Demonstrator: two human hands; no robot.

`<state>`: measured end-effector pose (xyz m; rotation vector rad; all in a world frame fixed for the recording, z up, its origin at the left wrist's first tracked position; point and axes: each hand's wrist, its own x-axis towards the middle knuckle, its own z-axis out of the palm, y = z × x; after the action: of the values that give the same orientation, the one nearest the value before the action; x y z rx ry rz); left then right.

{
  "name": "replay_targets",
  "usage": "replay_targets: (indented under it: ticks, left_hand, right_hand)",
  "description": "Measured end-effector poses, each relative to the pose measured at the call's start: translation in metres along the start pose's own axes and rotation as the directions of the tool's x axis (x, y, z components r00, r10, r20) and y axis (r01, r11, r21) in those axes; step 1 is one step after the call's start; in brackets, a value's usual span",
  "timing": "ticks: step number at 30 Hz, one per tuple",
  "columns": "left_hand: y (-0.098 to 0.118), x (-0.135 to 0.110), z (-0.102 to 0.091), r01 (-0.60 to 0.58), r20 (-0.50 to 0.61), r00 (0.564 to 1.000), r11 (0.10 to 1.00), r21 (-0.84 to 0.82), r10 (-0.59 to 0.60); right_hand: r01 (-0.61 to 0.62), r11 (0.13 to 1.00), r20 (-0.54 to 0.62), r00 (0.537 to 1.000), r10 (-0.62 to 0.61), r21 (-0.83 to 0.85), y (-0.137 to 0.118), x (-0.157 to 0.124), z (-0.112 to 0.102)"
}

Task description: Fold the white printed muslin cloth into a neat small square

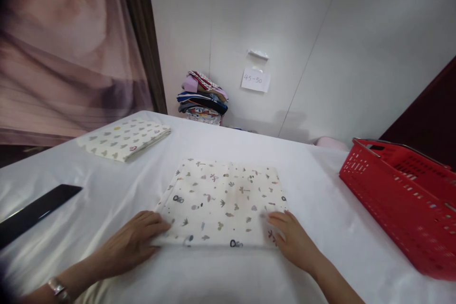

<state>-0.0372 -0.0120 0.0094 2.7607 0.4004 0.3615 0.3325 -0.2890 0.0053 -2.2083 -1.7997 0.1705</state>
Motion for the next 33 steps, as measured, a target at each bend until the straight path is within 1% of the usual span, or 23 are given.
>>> replay_targets:
  ticks: [1,2,3,4,5,6,7,8,9,11,13,14,15,16,19,21,23,26,29,31,33]
  left_hand:
    - [0.000,0.001,-0.002,0.046,-0.002,0.999,0.998,-0.047,-0.046]
    - [0.000,0.003,-0.004,0.120,-0.016,0.992,0.989,-0.092,-0.122]
    - [-0.002,0.005,-0.004,0.221,-0.033,0.973,0.966,-0.133,-0.227]
    - [-0.004,0.008,-0.004,0.343,-0.048,0.933,0.924,-0.170,-0.356]
    - [-0.007,0.013,-0.003,0.477,-0.050,0.868,0.856,-0.199,-0.495]
    - [-0.010,0.018,-0.001,0.594,-0.035,0.788,0.774,-0.220,-0.615]
    - [-0.014,0.023,0.000,0.681,-0.012,0.712,0.694,-0.235,-0.702]
    - [-0.016,0.029,0.002,0.736,0.012,0.653,0.631,-0.247,-0.757]
    - [-0.019,0.034,0.004,0.766,0.030,0.615,0.588,-0.261,-0.788]
    - [-0.022,0.044,0.007,0.787,0.045,0.572,0.533,-0.311,-0.819]
    - [-0.025,0.052,0.007,0.791,0.069,0.530,0.464,-0.399,-0.845]
    - [-0.026,0.055,0.006,0.789,0.104,0.510,0.416,-0.453,-0.854]
    - [-0.026,0.057,0.005,0.779,0.147,0.495,0.363,-0.511,-0.856]
    - [-0.027,0.058,0.004,0.763,0.197,0.490,0.309,-0.567,-0.849]
    - [-0.025,0.062,-0.003,0.711,0.358,0.519,0.160,-0.684,-0.776]
    - [-0.022,0.064,-0.007,0.694,0.424,0.537,0.096,-0.713,-0.729]
    - [-0.019,0.065,-0.010,0.690,0.426,0.535,0.086,-0.719,-0.730]
    - [-0.017,0.067,-0.009,0.691,0.390,0.506,0.092,-0.717,-0.770]
    - [-0.018,0.066,-0.006,0.682,0.440,0.488,0.014,-0.732,-0.754]
    - [-0.019,0.066,-0.005,0.660,0.461,0.492,-0.029,-0.751,-0.738]
    - [-0.020,0.065,-0.006,0.628,0.452,0.502,-0.049,-0.777,-0.738]
  right_hand:
    - [0.001,0.998,0.000,1.000,-0.001,0.055,-0.012,0.012,-0.001]
    - [0.000,0.994,-0.005,1.000,0.000,0.108,-0.025,0.025,-0.002]
    - [-0.001,0.988,-0.001,1.000,0.001,0.151,-0.039,0.040,-0.001]
    - [-0.002,0.983,-0.008,1.000,0.003,0.183,-0.053,0.057,0.001]
    - [0.012,0.980,-0.018,1.000,-0.008,0.201,-0.066,0.073,0.003]
    - [0.028,0.979,-0.037,0.999,-0.020,0.204,-0.078,0.090,0.008]
    - [0.040,0.981,-0.055,0.998,-0.030,0.189,-0.088,0.107,0.013]
    - [0.034,0.986,-0.066,0.998,-0.023,0.162,-0.095,0.122,0.020]
    - [0.010,0.992,-0.067,0.998,-0.001,0.126,-0.100,0.135,0.029]
    - [-0.057,0.997,-0.005,0.998,0.057,0.055,-0.104,0.155,0.048]
    - [-0.097,0.995,0.077,0.992,0.096,0.008,-0.101,0.164,0.066]
    - [-0.105,0.994,0.104,0.989,0.105,-0.005,-0.099,0.166,0.074]
    - [-0.107,0.994,0.113,0.988,0.108,-0.014,-0.097,0.167,0.079]
    - [-0.107,0.994,0.112,0.988,0.109,-0.019,-0.095,0.167,0.083]
    - [-0.110,0.994,0.109,0.988,0.111,-0.012,-0.092,0.167,0.082]
    - [-0.127,0.992,0.146,0.982,0.123,0.016,-0.092,0.168,0.077]
    - [-0.139,0.989,0.158,0.979,0.130,0.046,-0.092,0.169,0.072]
    - [-0.100,0.994,0.129,0.987,0.093,0.049,-0.091,0.167,0.072]
    - [-0.067,0.998,0.140,0.988,0.063,0.022,-0.089,0.162,0.079]
    - [-0.063,0.998,0.135,0.989,0.061,0.009,-0.089,0.160,0.083]
    - [-0.058,0.998,0.123,0.991,0.058,-0.001,-0.089,0.158,0.084]
